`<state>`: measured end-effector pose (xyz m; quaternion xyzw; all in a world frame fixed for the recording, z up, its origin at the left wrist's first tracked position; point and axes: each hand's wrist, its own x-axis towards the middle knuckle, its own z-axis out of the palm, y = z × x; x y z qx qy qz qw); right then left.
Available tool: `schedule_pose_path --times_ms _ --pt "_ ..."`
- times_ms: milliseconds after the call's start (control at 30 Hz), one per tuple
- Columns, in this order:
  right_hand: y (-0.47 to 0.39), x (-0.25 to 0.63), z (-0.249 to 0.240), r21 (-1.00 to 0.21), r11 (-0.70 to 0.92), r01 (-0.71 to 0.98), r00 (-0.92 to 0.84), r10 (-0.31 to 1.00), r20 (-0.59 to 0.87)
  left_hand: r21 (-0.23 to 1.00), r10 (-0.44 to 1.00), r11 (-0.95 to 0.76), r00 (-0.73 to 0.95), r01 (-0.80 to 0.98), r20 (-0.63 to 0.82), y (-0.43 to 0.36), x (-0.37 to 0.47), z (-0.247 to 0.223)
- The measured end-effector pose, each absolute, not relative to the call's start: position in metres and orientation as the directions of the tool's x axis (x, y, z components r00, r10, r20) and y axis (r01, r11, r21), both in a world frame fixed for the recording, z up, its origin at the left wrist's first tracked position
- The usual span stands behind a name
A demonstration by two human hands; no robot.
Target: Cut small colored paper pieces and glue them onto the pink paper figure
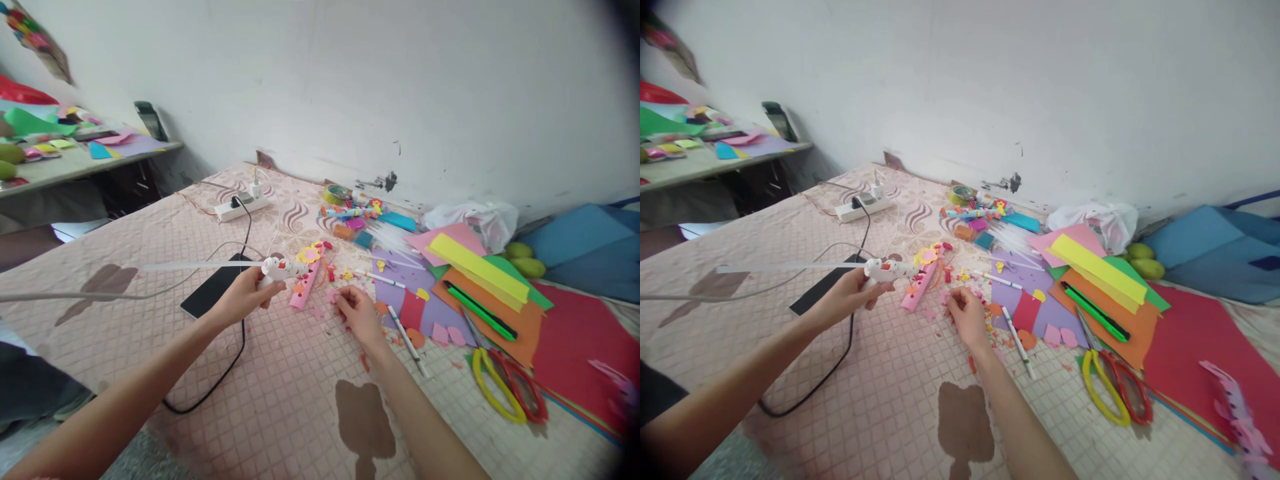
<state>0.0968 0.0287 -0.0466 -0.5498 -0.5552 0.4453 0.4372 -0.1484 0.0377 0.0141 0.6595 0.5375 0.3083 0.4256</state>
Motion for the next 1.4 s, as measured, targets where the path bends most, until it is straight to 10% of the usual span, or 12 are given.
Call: schedule_pose_path --times_ms 1400 --pt "0.059 0.099 -0.042 -0.955 -0.239 -0.176 -0.057 0.971 -0.233 0.538 0.915 -0.328 0.402 0.777 -0.023 0.028 -0.123 0.041"
